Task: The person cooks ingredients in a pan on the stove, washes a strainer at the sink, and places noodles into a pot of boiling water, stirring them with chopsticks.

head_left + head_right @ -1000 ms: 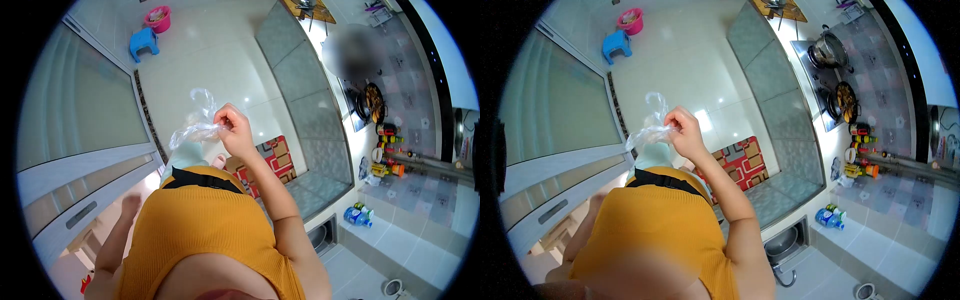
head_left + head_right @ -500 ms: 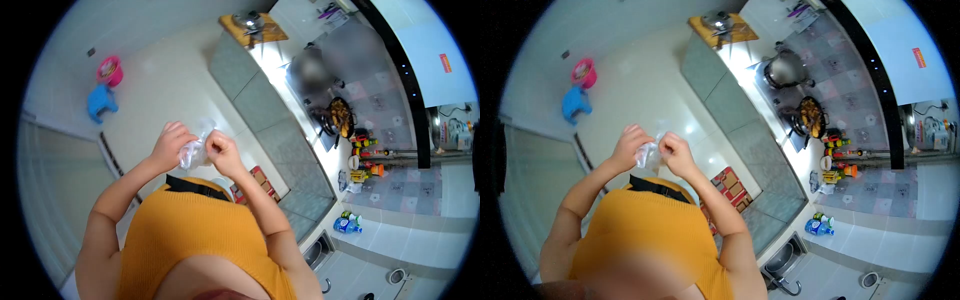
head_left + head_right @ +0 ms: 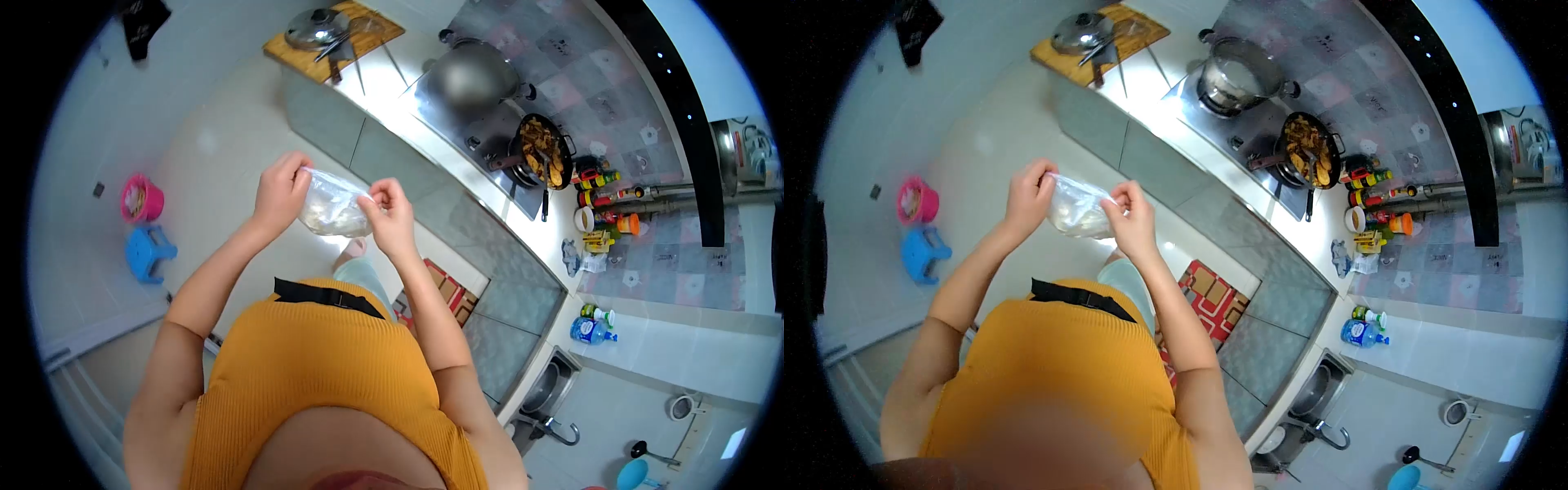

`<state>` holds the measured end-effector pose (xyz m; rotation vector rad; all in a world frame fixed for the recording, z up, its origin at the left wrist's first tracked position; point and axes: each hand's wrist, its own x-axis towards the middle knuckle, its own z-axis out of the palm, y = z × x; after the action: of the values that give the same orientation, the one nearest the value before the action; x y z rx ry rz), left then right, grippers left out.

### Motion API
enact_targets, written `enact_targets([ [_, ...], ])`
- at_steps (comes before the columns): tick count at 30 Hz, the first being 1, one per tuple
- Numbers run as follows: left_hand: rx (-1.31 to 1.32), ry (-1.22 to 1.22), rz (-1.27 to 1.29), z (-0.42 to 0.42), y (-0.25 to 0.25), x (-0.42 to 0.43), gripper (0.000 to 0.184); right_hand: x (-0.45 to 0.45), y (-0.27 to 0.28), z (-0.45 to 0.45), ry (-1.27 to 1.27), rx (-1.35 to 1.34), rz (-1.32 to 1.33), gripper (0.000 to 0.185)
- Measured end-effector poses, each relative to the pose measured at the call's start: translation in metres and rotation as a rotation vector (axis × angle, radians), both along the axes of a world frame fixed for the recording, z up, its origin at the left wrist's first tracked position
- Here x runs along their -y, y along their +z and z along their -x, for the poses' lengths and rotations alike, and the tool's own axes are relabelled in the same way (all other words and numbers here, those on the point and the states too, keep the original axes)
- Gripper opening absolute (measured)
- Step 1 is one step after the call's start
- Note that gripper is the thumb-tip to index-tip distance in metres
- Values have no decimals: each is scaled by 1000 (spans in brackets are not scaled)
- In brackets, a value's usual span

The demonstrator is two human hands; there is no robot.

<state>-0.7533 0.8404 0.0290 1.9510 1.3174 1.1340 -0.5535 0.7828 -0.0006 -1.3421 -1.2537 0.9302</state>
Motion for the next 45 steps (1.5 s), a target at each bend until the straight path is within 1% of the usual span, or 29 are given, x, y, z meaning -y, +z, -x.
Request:
enact_targets([
  [1, -7, 19, 24, -11, -10, -13, 10, -9, -7, -14, -44, -55, 68, 15],
  [2, -12, 34, 51, -24, -19, -30, 10, -24, -16, -27, -126, -5, -6, 15],
  [4, 121, 23, 292, -54, -12, -54, 10, -45, -16, -43, -285, 106, -126, 15],
  [5, 189, 23, 410, -70, -8, -66, 10, -54, -14, -52, -332, 225, -96, 15],
  [8, 82, -58, -19, -119, -20, -100, 9, -92, -10, -84, -273, 621, 165, 17],
  [9, 54, -95, -119, -131, -26, -116, 8, -107, -12, -96, -223, 711, 254, 21],
  [12, 83, -53, 175, -143, -60, -170, 11, -132, -53, -145, -396, 713, -49, 19],
  [13, 213, -102, 322, -145, -65, -181, 11, -134, -51, -155, -368, 650, 114, 14],
  [14, 283, -109, 407, -161, -77, -198, 9, -147, -61, -163, -433, 130, 172, 14],
  [16, 433, -96, 566, -172, -78, -213, 8, -166, -74, -159, -487, -911, 230, 14],
  [17, 486, -66, 686, -178, -79, -226, 9, -176, -81, -166, -451, -1096, 237, 13],
  [19, 579, 3, 936, -184, -83, -253, 14, -193, -87, -179, -369, -1468, 246, 20],
  [22, 707, -121, 1204, -185, -90, -294, 27, -220, -111, -202, -233, -1676, 107, 27],
  [23, 804, -170, 1225, -189, -92, -304, 36, -226, -121, -212, -48, -1486, 78, 35],
  [24, 851, -165, 1270, -191, -89, -316, 38, -229, -98, -206, -121, -1414, 125, 33],
  [25, 897, -158, 1318, -193, -85, -325, 39, -228, -50, -192, -196, -1342, 174, 32],
  [26, 950, -156, 1361, -198, -80, -336, 41, -234, -20, -186, -267, -1263, 220, 31],
  [27, 955, -207, 1340, -199, -79, -348, 37, -245, -42, -198, -117, -1333, 278, 39],
  [30, 937, -313, 1384, -202, -55, -379, 32, -253, -44, -190, -52, -1030, 296, 37],
  [31, 877, -305, 1390, -205, -61, -392, 41, -256, -46, -185, -135, -948, 369, 37],
  [34, 759, -399, 1419, -205, -55, -408, 39, -263, -59, -176, -388, -843, 508, 34],
  [35, 750, -407, 1400, -205, -56, -412, 37, -262, -65, -171, -388, -736, 491, 33],
  [38, 646, -474, 1430, -212, -63, -424, 31, -261, -75, -146, -348, -903, 294, 30],
  [39, 693, -520, 1427, -214, -87, -436, 33, -261, -64, -133, -300, -1114, 163, 33],
  [42, 778, -629, 1554, -222, -56, -432, 39, -269, -62, -114, -398, -1084, 127, 39],
  [43, 733, -721, 1480, -224, -50, -437, 55, -270, -61, -118, -347, -1121, 103, 51],
  [44, 524, -711, 1268, -224, -47, -431, 57, -272, -64, -121, -372, -1087, 123, 50],
  [45, 322, -686, 1052, -226, -16, -407, 60, -274, -68, -125, -393, -1053, 144, 50],
])
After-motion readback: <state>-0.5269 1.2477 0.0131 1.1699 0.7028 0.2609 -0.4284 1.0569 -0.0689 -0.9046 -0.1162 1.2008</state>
